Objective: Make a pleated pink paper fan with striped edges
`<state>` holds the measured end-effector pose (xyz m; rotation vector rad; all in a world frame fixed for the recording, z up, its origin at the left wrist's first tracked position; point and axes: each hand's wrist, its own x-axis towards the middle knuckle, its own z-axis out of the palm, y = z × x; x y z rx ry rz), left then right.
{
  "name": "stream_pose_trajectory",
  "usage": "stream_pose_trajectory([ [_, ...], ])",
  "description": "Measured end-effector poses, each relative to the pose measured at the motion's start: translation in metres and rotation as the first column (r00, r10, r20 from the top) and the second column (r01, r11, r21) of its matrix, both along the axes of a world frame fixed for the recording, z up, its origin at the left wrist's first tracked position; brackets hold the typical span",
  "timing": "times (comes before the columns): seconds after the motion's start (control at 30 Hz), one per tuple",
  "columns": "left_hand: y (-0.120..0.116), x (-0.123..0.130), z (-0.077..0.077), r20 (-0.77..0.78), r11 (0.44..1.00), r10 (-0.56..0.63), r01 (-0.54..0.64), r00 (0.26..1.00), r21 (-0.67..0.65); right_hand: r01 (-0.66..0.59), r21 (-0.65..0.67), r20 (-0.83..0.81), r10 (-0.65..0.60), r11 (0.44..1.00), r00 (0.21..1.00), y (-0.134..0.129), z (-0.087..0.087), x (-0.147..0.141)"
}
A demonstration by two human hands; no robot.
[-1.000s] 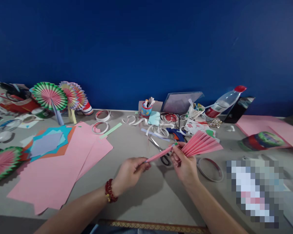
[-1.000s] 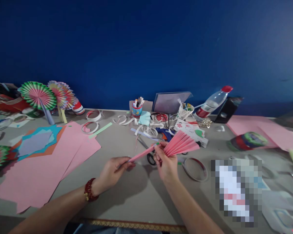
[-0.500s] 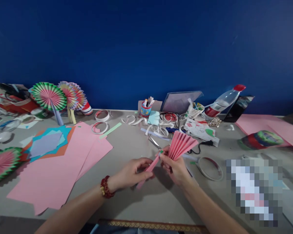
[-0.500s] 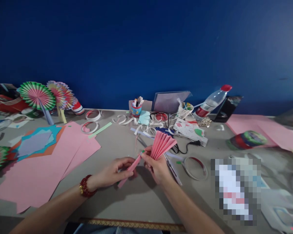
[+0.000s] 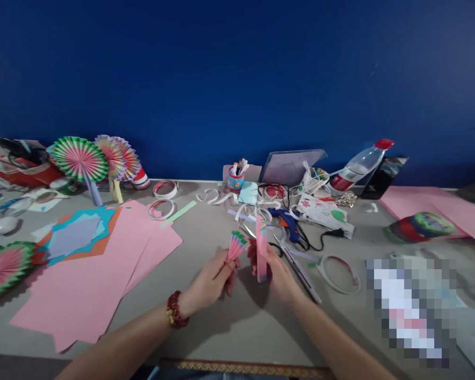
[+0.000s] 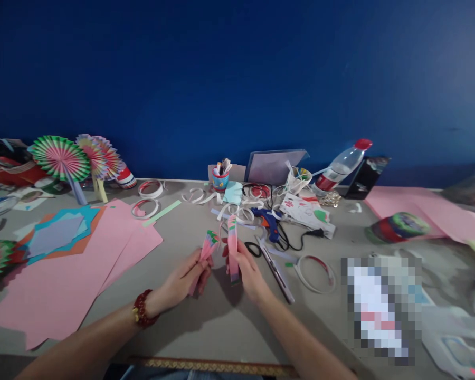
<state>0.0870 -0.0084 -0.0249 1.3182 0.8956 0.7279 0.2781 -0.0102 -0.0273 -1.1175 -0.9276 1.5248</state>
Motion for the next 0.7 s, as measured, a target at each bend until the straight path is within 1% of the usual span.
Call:
stream_pose_trajectory([
  [0.1, 0.001, 0.001, -0.002, 0.044, 0.996, 0.079, -0.077, 0.996, -0.038, -0.035, 0.049, 0.122, 0.029, 0.998, 0.992, -0.001, 0.004, -0.001],
  [0.17, 0.001, 0.001, -0.003, 0.073, 0.993, 0.117, -0.116, 0.99, -0.021, -0.063, 0.114, 0.241, 0.034, 0.992, 0.97, 0.0, 0.006, -0.001],
  [0.2, 0.001, 0.002, -0.004, 0.083, 0.991, 0.13, -0.13, 0.988, -0.004, -0.065, 0.157, 0.306, 0.015, 0.985, 0.952, 0.0, 0.005, 0.0],
  [0.27, -0.001, 0.004, -0.005, 0.092, 0.988, 0.152, -0.154, 0.984, 0.019, -0.039, 0.249, 0.432, -0.075, 0.968, 0.899, 0.001, 0.001, 0.0],
  [0.33, -0.005, 0.007, -0.005, 0.104, 0.988, 0.154, -0.156, 0.983, 0.012, 0.007, 0.336, 0.524, -0.193, 0.942, 0.829, 0.0, -0.005, 0.0],
  [0.37, -0.007, 0.01, -0.005, 0.109, 0.988, 0.154, -0.156, 0.982, 0.008, 0.02, 0.364, 0.554, -0.234, 0.931, 0.799, -0.002, -0.009, -0.001],
  [0.4, -0.009, 0.012, -0.004, 0.104, 0.986, 0.162, -0.164, 0.981, 0.011, 0.012, 0.377, 0.579, -0.246, 0.926, 0.777, -0.005, -0.013, -0.003],
  [0.47, -0.013, 0.015, -0.003, 0.056, 0.979, 0.197, -0.199, 0.979, 0.049, -0.06, 0.373, 0.611, -0.197, 0.926, 0.767, -0.012, -0.018, -0.008],
  [0.57, -0.016, 0.017, -0.002, -0.041, 0.961, 0.254, -0.247, 0.966, 0.127, -0.185, 0.371, 0.599, -0.082, 0.91, 0.796, -0.023, -0.019, -0.016],
  [0.7, -0.014, 0.015, -0.005, -0.111, 0.954, 0.283, -0.268, 0.953, 0.133, -0.198, 0.399, 0.57, -0.072, 0.895, 0.819, -0.026, -0.009, -0.023],
])
